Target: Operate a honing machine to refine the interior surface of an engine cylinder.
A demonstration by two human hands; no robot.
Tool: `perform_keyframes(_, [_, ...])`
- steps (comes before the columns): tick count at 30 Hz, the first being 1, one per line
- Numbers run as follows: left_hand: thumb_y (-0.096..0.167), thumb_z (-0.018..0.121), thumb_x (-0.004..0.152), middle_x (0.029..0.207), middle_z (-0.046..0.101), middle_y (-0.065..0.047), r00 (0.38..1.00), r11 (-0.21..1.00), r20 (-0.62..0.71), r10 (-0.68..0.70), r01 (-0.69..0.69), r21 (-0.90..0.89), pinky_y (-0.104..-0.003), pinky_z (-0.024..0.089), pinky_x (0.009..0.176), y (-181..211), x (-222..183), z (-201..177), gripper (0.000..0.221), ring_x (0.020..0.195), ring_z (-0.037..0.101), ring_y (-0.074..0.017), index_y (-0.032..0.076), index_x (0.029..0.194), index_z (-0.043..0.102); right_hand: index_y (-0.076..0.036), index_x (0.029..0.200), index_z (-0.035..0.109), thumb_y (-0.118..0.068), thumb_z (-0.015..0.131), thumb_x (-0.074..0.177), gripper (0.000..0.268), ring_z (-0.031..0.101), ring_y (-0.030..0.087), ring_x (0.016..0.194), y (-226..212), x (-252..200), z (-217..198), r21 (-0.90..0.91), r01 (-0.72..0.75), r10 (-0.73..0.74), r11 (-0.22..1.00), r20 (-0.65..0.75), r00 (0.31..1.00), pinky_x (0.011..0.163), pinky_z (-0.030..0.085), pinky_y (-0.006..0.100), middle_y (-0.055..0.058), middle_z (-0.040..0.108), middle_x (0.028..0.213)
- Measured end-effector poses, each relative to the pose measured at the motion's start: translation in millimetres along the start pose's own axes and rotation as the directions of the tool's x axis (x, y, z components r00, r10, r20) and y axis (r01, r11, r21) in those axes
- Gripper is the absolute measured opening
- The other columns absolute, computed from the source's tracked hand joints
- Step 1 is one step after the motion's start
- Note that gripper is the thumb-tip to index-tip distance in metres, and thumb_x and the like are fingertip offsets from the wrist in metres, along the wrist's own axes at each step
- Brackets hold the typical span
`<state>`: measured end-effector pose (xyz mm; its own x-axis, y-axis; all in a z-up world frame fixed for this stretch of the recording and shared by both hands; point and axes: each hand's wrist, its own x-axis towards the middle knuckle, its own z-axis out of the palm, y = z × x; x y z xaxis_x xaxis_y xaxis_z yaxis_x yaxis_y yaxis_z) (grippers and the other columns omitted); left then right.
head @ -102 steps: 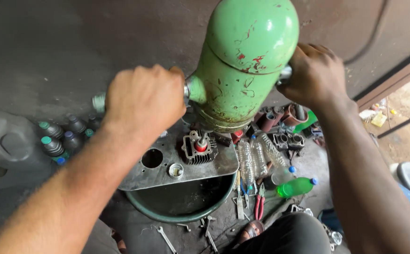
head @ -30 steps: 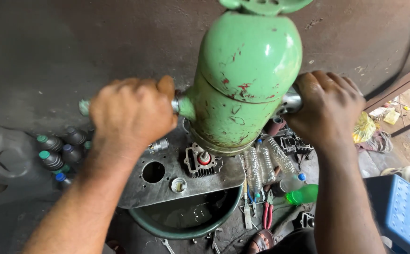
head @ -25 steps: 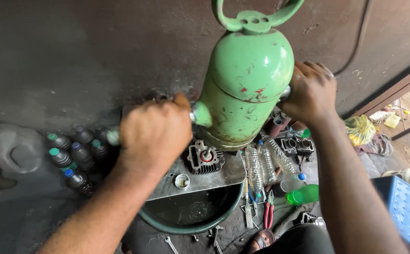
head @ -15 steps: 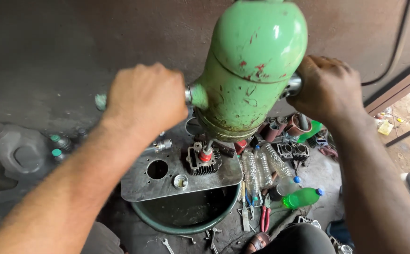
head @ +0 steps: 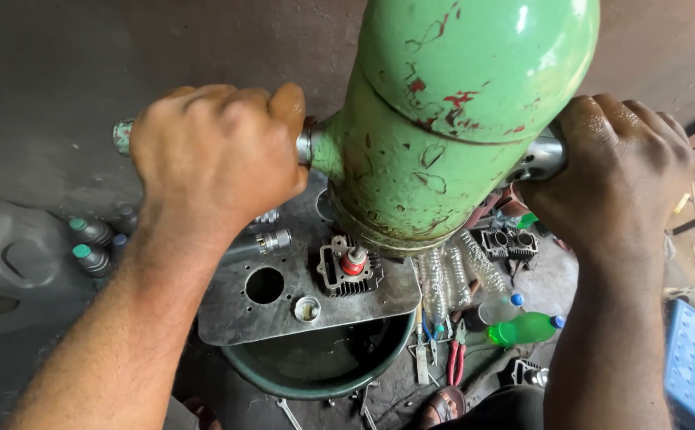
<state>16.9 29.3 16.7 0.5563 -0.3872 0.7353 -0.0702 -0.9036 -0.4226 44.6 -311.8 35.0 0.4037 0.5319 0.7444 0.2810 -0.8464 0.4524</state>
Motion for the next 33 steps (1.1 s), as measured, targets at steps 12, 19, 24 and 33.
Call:
perform_keyframes(12, [0.012,0.070,0.091,0.045,0.054,0.004,0.995,0.996,0.047,-0.086,0.087,-0.015,-0.028,0.037,0.033,44,-35,1,0.027,0.036,0.050,-0.0070,0.020,0.066,0.072,-0.008,0.092,0.077,-0.020,0.083,0.070,0.026,0.076,0.030,0.097,-15,-8,40,0.127,0.019,-0.023,0.992,0.029,0.999,0.089,0.060,0.042,0.015,0.078,0.101])
perform_keyframes(19, [0.015,0.067,0.083,0.059,0.071,-0.010,0.907,0.940,0.378,-0.184,0.275,-0.201,-0.037,0.052,0.037,52,-14,-40,0.012,0.049,0.071,-0.0217,0.015,0.075,0.076,-0.008,0.101,0.074,-0.026,0.082,0.090,0.022,0.074,0.028,0.097,18,-7,74,0.272,-0.007,-0.064,0.962,0.252,0.966,0.098,0.059,0.044,0.013,0.075,0.098])
perform_keyframes(24, [0.024,0.078,0.073,0.066,0.072,-0.012,0.838,0.956,0.540,-0.081,0.218,-0.195,-0.042,0.058,0.046,21,29,-55,0.011,0.059,0.073,-0.0266,0.013,0.075,0.077,-0.008,0.108,0.075,-0.025,0.081,0.093,0.023,0.073,0.024,0.081,20,14,2,0.128,-0.013,-0.025,0.992,0.291,0.956,0.080,0.061,0.042,0.010,0.074,0.088])
perform_keyframes(33, [0.020,0.078,0.073,0.056,0.064,0.001,0.999,0.999,0.033,0.004,-0.003,-0.052,-0.032,0.051,0.044,-2,25,-14,0.008,0.051,0.065,-0.0131,0.022,0.081,0.076,-0.011,0.100,0.072,-0.026,0.089,0.094,0.024,0.074,0.018,0.085,4,4,-26,0.009,0.011,-0.010,1.000,-0.059,0.998,0.081,0.055,0.034,0.004,0.074,0.090])
